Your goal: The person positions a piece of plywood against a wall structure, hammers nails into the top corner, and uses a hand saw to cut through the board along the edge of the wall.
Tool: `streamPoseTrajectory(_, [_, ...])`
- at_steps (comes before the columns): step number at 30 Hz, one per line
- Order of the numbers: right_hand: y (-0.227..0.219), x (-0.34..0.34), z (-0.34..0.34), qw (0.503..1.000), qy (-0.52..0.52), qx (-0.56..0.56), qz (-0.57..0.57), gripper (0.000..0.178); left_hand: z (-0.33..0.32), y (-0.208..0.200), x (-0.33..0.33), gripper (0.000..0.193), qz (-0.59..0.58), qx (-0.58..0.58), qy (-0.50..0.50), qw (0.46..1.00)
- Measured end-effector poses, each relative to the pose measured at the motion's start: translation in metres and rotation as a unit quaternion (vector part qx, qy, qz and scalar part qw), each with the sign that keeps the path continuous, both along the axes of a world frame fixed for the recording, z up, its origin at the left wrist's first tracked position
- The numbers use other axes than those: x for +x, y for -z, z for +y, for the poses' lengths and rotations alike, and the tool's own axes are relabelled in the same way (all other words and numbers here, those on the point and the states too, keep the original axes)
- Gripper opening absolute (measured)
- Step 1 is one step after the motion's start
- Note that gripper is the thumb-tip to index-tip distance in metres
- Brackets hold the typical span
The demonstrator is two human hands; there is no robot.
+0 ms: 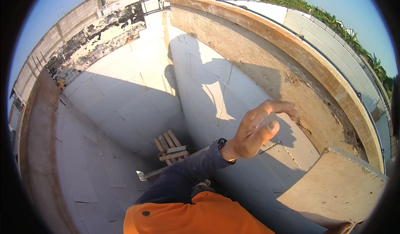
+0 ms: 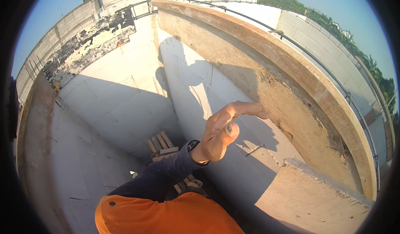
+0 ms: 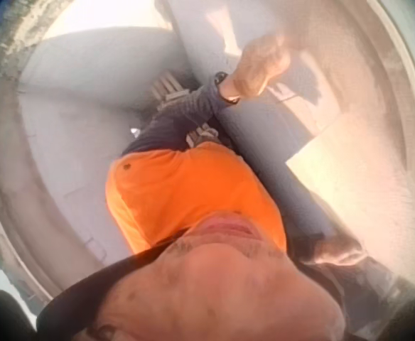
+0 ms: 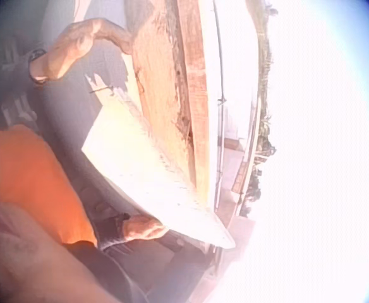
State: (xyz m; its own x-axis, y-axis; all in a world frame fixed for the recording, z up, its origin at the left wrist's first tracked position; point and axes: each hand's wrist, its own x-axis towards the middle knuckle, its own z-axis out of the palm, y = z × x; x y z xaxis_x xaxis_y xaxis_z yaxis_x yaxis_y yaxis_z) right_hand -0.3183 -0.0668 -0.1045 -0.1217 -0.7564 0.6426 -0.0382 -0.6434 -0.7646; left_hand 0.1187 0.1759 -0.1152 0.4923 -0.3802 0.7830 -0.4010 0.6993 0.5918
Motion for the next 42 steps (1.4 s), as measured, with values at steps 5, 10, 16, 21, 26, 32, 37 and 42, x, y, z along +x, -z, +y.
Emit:
streamPoseTrajectory(5, [0.034,0.203,0.094,0.962,-0.261,0.013,0.081,0.059,0.078,0.088,0.008,0.069,0.137,0.07,0.038,0.987])
streamPoseTrajectory(10, [0.038,0.325,0.145,0.897,-0.422,0.097,0.093,0.049,0.142,0.125,0.032,0.047,0.286,0.136,-0.008,0.948])
streamPoseTrajectory(16, [0.057,0.378,0.152,0.843,-0.514,0.092,0.127,0.039,0.17,0.114,0.048,0.052,0.333,0.145,-0.11,0.925])
streamPoseTrajectory(21, [0.093,0.411,0.151,0.756,-0.6,0.129,0.229,0.051,0.182,0.126,0.043,0.049,0.373,0.121,-0.181,0.902])
streamPoseTrajectory(26, [0.13,0.418,0.135,0.639,-0.678,0.223,0.287,0.043,0.194,0.155,0.041,0.051,0.453,0.089,-0.241,0.854])
streamPoseTrajectory(32, [0.157,0.414,0.136,0.597,-0.685,0.26,0.327,0.041,0.211,0.181,0.01,0.051,0.482,0.086,-0.285,0.824])
streamPoseTrajectory(37, [0.187,0.409,0.146,0.554,-0.678,0.281,0.394,0.042,0.225,0.185,-0.02,0.051,0.479,0.118,-0.355,0.794])
streamPoseTrajectory(42, [0.209,0.411,0.17,0.482,-0.704,0.325,0.407,0.043,0.257,0.172,-0.027,0.052,0.45,0.197,-0.352,0.797])
